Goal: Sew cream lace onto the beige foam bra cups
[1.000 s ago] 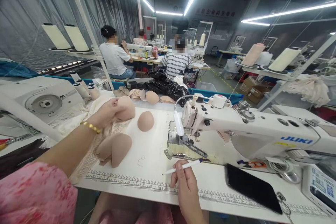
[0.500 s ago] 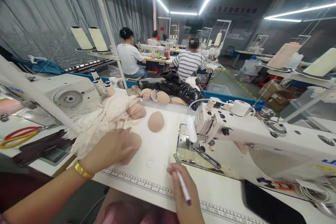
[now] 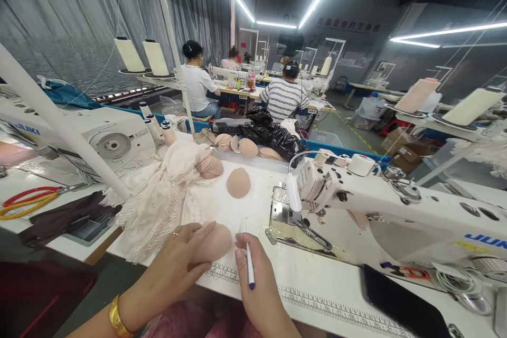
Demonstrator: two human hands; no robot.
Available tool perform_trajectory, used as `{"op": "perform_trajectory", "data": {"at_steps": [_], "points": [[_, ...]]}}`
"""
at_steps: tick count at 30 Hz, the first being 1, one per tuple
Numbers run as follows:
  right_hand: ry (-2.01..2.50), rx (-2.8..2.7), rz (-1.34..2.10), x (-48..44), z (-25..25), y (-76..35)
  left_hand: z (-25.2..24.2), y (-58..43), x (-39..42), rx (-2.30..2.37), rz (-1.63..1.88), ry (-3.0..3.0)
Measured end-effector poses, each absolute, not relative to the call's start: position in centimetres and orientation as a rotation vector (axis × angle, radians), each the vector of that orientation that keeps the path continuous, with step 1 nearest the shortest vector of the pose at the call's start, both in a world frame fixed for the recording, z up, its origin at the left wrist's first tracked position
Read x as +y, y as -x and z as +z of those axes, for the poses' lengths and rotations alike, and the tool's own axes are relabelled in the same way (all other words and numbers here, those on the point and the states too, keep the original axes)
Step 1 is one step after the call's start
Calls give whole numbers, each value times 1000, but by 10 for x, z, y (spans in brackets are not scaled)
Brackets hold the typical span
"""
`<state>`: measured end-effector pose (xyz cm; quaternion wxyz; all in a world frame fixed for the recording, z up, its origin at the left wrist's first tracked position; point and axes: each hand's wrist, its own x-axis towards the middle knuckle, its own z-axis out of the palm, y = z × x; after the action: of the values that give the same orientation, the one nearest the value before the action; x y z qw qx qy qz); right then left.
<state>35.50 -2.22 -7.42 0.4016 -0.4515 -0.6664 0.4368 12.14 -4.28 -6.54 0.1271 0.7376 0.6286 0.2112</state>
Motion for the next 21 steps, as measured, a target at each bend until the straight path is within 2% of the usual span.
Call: {"op": "perform_trajectory", "data": {"at_steps": [9, 12, 16, 21], "points": [[1120, -1832, 1011, -14, -80, -323, -62, -132, -46, 1738, 500, -2148], [1134, -1755, 1062, -16, -78, -325, -67, -140, -44, 1585, 669, -2093], [1134, -1544, 1169, -24, -69, -335, -62, -163, -52, 1391, 963, -1575], [1152, -1371, 1255, -43, -54, -350, -41, -178, -73, 795, 943, -661]]}}
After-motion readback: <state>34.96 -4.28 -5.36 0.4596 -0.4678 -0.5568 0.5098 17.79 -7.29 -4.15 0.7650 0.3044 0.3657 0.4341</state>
